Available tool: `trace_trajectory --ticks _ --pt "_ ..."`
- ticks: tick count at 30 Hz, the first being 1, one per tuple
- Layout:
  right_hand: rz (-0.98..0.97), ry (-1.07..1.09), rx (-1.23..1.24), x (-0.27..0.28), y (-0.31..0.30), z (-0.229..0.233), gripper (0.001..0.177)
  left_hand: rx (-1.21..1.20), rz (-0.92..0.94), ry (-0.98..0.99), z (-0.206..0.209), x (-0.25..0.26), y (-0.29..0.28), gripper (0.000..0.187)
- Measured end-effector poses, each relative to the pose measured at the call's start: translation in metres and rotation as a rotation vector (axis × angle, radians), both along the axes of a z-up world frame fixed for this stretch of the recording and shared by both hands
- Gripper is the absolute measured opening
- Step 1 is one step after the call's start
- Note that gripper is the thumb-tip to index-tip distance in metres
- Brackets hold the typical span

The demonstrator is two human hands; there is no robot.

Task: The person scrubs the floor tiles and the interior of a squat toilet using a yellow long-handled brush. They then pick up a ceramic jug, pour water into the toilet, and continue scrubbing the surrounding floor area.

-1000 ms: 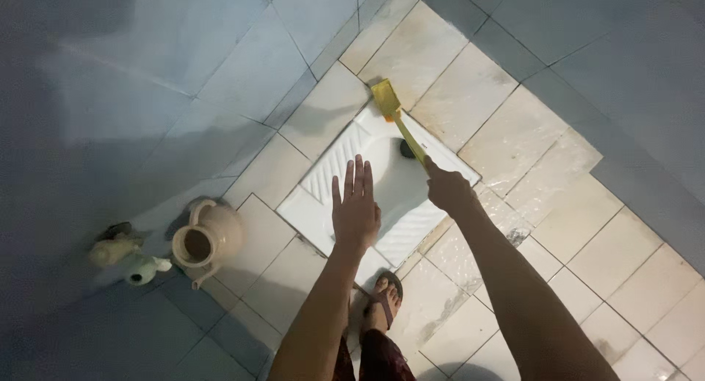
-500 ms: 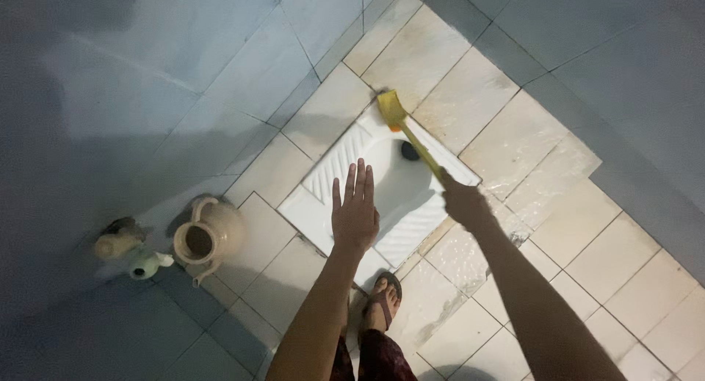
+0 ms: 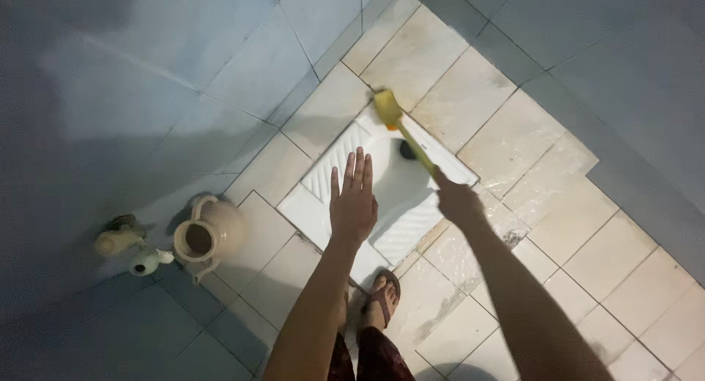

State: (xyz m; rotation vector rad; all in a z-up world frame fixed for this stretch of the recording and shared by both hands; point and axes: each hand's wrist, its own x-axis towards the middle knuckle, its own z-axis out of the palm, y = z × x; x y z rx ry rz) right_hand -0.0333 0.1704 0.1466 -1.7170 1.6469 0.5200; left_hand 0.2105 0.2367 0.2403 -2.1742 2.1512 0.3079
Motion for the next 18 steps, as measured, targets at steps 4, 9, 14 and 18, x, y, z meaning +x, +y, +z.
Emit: trace_trajectory --ticks 4,9,14,18 --pt "0.074 -0.035 0.046 0.024 0.008 -0.008 0.065 0.021 0.016 0.014 0.002 -0.006 0.007 0.085" --pt "0.246 0.069 -0.012 -0.033 0.015 0.018 0.070 0.013 -0.006 -0.047 0.000 -0.007 0.006 0.085" --pt "0.056 -0.033 -0.154 -0.030 0.005 0.012 0.076 0.038 -0.010 -0.015 0.006 -0.004 0.008 0.086" --pt "0.020 -0.091 0.054 0.026 0.005 -0.002 0.071 0.024 -0.003 0.028 0.001 -0.007 0.010 0.085"
